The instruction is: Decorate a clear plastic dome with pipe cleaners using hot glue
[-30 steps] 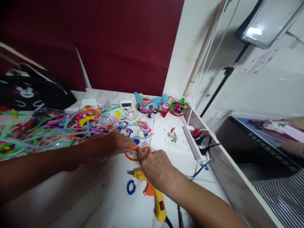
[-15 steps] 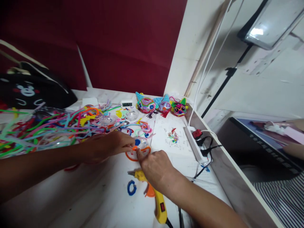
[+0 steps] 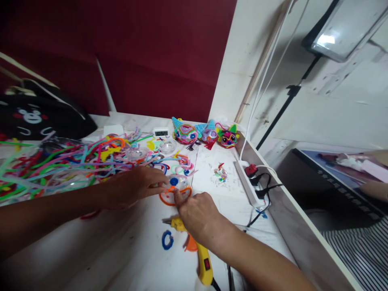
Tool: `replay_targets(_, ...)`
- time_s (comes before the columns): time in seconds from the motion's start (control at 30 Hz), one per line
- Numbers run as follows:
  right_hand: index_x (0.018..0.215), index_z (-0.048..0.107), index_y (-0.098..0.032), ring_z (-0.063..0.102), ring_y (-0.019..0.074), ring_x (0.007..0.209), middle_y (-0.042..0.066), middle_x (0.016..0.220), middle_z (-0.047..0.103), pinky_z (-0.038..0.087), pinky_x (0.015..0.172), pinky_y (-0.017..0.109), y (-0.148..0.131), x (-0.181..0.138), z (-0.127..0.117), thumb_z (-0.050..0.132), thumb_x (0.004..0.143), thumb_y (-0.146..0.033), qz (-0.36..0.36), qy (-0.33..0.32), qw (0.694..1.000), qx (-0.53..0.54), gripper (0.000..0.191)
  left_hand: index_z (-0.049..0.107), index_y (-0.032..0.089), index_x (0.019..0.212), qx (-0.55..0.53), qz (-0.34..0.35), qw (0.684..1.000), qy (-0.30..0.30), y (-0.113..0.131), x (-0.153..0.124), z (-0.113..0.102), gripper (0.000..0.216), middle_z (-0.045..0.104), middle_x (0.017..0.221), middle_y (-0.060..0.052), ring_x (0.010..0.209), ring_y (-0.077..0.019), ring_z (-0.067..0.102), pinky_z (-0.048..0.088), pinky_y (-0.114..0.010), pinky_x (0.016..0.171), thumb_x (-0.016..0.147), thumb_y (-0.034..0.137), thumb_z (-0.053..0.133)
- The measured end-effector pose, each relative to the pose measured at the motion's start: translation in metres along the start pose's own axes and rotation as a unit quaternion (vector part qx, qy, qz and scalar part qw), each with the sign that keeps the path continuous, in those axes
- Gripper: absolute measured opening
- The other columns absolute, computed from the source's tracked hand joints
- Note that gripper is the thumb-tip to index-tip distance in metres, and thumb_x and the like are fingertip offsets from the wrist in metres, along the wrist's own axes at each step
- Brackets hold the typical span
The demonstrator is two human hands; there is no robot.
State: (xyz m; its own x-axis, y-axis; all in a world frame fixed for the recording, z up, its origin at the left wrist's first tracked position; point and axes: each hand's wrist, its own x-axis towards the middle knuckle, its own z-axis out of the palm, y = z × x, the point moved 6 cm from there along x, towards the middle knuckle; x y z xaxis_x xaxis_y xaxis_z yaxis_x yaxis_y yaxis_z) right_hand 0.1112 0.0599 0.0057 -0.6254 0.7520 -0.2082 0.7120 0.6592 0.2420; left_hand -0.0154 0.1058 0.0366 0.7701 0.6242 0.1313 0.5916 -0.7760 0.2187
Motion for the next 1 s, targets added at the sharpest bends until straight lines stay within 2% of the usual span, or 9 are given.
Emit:
replay_targets(0.07,0.145,0.034,-0.004,0.072,0.0267,0.072,0.014,0.075,0.073,0.046,0.052,0.031,0.0,0.001,0.001,0.046,0.089,-0.01,0.002,-0.004,1.0,0.006,0.057,0.061,0.016,0.081,0.077,0.073,0.994,0.025,0.01,-0.007,0.0,0.021,0.064,0.081,-0.001,0.072,-0.0123,0.059,0.038,-0.024,0.064,0.095,0.018,0.045)
replay_targets(0.13,0.145,0.033,-0.004,0.072,0.0262,0.072,0.014,0.076,0.074,0.046,0.053,0.031,0.0,0.001,0.002,0.046,0.089,-0.01,0.005,-0.006,1.0,0.009,0.058,0.06,0.016,0.081,0.176,0.128,0.975,0.043,0.02,-0.015,0.003,0.022,0.062,0.077,-0.001,0.065,-0.0137,0.057,0.036,-0.027,0.058,0.095,0.013,0.043)
replay_targets(0.2,0.146,0.031,-0.004,0.072,0.0255,0.072,0.014,0.077,0.074,0.045,0.053,0.03,-0.001,0.001,0.002,0.045,0.088,-0.009,0.006,-0.007,1.0,0.011,0.06,0.061,0.016,0.085,0.256,0.155,0.952,0.059,0.028,-0.022,0.007,0.019,0.06,0.073,-0.001,0.059,-0.0155,0.055,0.034,-0.03,0.053,0.093,0.01,0.044)
replay_targets(0.3,0.147,0.03,-0.004,0.072,0.0245,0.072,0.013,0.075,0.074,0.044,0.052,0.028,-0.001,0.001,0.003,0.045,0.088,-0.009,0.007,-0.006,1.0,0.009,0.061,0.061,0.015,0.092,0.305,0.167,0.935,0.07,0.034,-0.025,0.014,0.017,0.06,0.073,-0.001,0.059,-0.017,0.056,0.035,-0.032,0.051,0.092,0.009,0.044)
replay_targets(0.53,0.141,0.039,-0.005,0.072,0.0256,0.069,0.013,0.072,0.073,0.041,0.05,0.029,0.0,0.003,0.004,0.048,0.088,-0.01,0.001,0.005,1.0,0.004,0.054,0.056,0.015,0.082,0.333,0.153,0.93,0.026,0.03,-0.021,0.027,0.017,0.06,0.073,-0.002,0.059,-0.016,0.054,0.034,-0.03,0.05,0.088,0.004,0.045)
replay_targets(0.8,0.142,0.038,-0.008,0.072,0.0239,0.068,0.011,0.08,0.074,0.038,0.048,0.028,0.002,0.003,-0.001,0.052,0.086,-0.012,0.001,0.021,1.0,0.012,0.058,0.055,0.016,0.078,0.313,0.14,0.937,0.063,0.033,-0.018,0.024,0.016,0.059,0.07,-0.001,0.058,-0.0171,0.056,0.033,-0.032,0.049,0.083,0.002,0.051)
replay_targets(1.0,0.134,0.047,-0.011,0.071,0.0238,0.07,0.011,0.079,0.073,0.04,0.053,0.028,0.005,0.006,-0.001,0.047,0.093,-0.021,0.01,0.046,0.998,0.034,0.042,0.055,0.018,0.076,0.274,0.095,0.955,0.059,0.023,-0.019,0.016,0.017,0.058,0.069,-0.001,0.058,-0.0158,0.054,0.035,-0.029,0.051,0.089,0.009,0.048)
